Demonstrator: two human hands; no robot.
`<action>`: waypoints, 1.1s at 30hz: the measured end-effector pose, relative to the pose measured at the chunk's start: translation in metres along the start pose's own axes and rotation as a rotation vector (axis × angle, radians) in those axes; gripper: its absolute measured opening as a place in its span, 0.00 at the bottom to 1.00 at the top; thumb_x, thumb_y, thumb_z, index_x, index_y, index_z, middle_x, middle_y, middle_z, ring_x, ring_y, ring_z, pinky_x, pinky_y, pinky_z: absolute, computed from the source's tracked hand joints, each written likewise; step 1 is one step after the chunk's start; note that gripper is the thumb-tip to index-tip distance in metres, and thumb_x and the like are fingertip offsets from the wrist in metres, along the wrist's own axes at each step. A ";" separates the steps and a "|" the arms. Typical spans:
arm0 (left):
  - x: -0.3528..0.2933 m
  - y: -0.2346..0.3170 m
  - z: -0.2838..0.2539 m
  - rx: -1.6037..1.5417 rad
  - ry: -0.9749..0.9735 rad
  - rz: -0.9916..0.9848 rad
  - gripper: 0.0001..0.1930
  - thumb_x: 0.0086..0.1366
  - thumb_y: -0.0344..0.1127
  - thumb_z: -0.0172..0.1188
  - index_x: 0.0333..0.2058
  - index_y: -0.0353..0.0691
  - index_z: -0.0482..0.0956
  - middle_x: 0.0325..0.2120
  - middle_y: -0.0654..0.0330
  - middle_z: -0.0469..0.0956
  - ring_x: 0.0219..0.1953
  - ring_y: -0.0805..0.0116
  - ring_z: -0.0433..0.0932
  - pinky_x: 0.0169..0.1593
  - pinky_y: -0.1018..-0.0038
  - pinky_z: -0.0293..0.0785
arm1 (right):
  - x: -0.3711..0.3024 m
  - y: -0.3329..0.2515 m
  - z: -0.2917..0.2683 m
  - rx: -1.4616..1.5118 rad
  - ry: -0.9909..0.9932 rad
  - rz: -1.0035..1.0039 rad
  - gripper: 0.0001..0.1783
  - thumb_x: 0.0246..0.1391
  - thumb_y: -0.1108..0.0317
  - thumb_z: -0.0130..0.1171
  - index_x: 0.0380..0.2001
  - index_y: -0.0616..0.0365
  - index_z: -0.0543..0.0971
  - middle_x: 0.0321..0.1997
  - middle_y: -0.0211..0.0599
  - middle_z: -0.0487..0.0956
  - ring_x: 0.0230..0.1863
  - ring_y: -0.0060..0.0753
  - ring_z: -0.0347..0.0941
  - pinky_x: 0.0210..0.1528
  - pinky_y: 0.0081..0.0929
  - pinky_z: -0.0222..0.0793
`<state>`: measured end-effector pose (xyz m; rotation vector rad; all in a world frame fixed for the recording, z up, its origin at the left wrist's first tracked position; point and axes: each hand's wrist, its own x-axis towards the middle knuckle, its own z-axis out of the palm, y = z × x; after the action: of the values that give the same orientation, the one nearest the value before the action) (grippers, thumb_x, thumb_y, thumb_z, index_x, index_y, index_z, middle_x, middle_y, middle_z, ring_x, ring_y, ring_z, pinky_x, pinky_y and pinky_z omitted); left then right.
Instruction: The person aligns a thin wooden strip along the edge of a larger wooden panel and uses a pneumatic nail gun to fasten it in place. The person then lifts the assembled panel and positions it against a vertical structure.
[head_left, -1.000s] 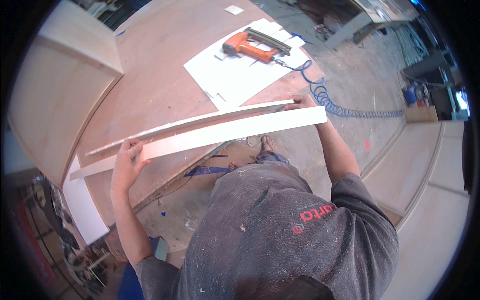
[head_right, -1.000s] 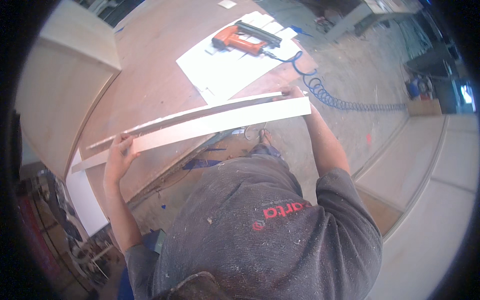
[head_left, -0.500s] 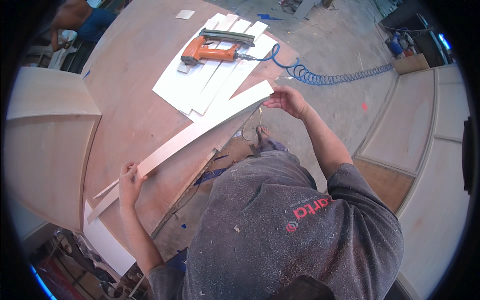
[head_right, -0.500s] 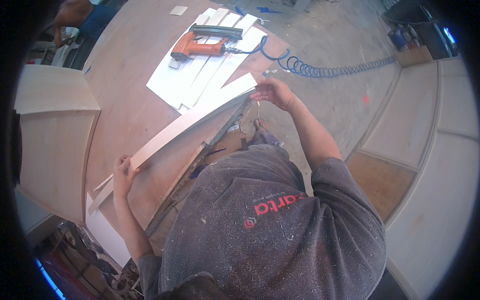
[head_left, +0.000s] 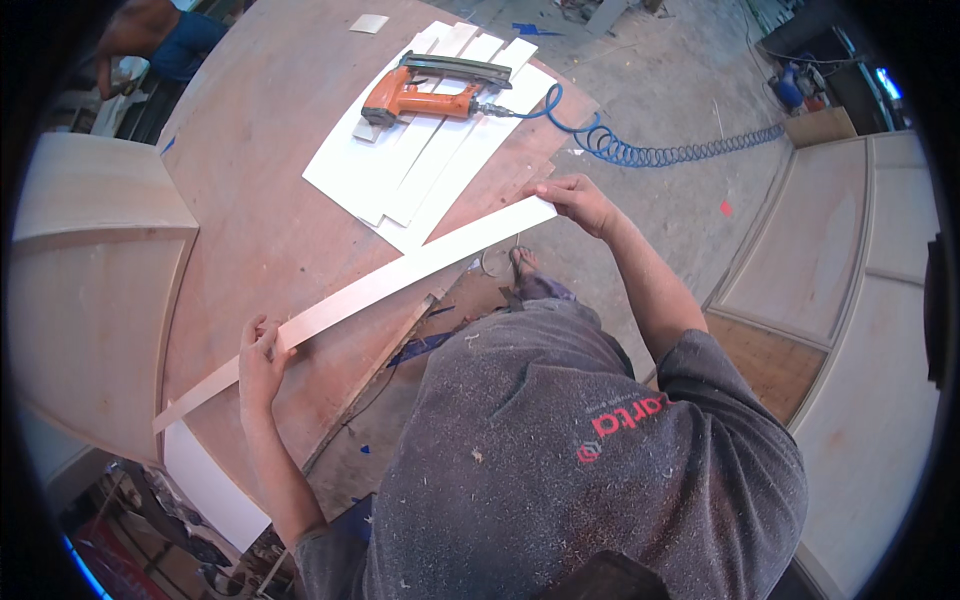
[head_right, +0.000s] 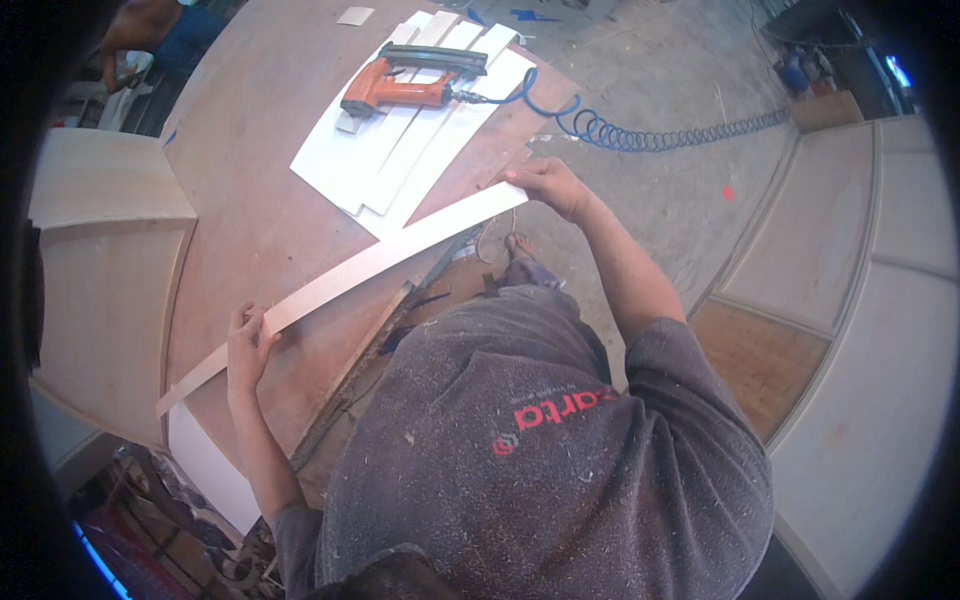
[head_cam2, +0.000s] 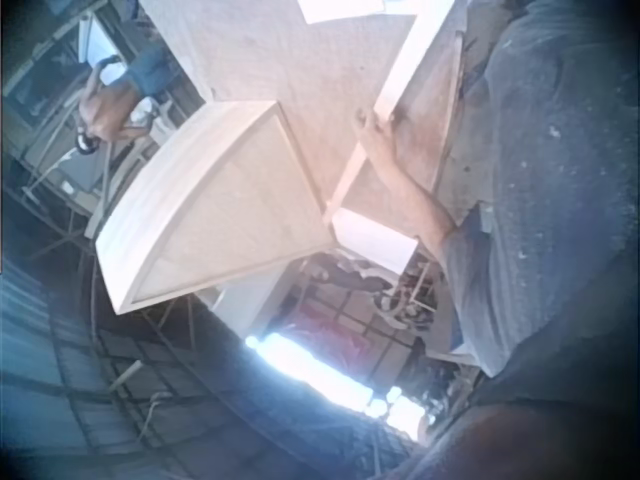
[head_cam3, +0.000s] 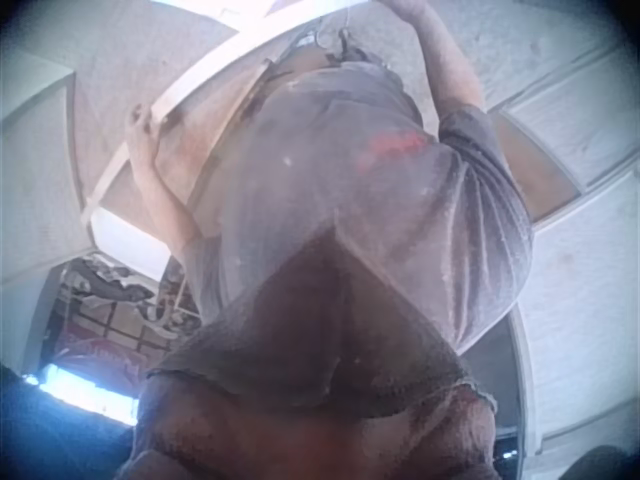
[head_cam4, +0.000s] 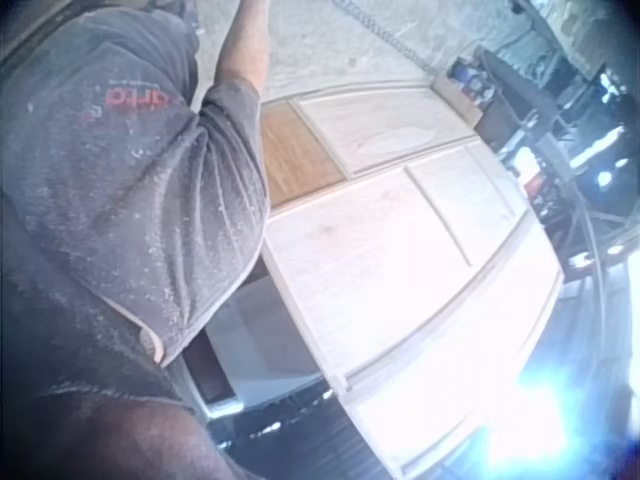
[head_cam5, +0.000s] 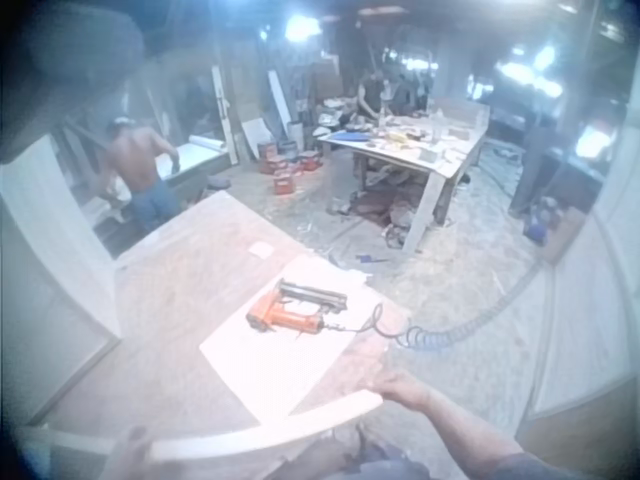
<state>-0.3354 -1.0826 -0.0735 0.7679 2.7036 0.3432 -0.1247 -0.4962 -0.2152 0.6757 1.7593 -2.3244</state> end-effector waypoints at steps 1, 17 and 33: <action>-0.001 -0.002 0.002 0.005 0.004 0.006 0.32 0.54 0.28 0.80 0.60 0.37 0.85 0.66 0.47 0.74 0.57 0.50 0.80 0.53 0.59 0.83 | -0.001 0.001 0.002 -0.001 0.021 -0.011 0.29 0.68 0.51 0.68 0.58 0.69 0.86 0.58 0.47 0.87 0.59 0.39 0.84 0.65 0.36 0.77; 0.013 -0.014 0.020 -0.002 -0.034 0.021 0.29 0.69 0.44 0.72 0.66 0.45 0.81 0.73 0.47 0.70 0.73 0.43 0.71 0.74 0.51 0.70 | 0.007 0.025 -0.035 -0.165 0.072 -0.024 0.27 0.78 0.56 0.57 0.68 0.66 0.79 0.68 0.42 0.82 0.67 0.34 0.77 0.72 0.34 0.68; 0.002 -0.030 0.053 -0.027 -0.014 -0.025 0.30 0.64 0.40 0.75 0.64 0.42 0.81 0.72 0.52 0.70 0.69 0.46 0.74 0.70 0.55 0.74 | 0.018 0.016 -0.034 -0.070 -0.088 -0.075 0.28 0.80 0.54 0.55 0.65 0.72 0.79 0.65 0.45 0.82 0.68 0.38 0.78 0.74 0.42 0.70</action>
<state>-0.3318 -1.0987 -0.1318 0.7252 2.6873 0.3662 -0.1253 -0.4663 -0.2437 0.4974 1.8478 -2.2892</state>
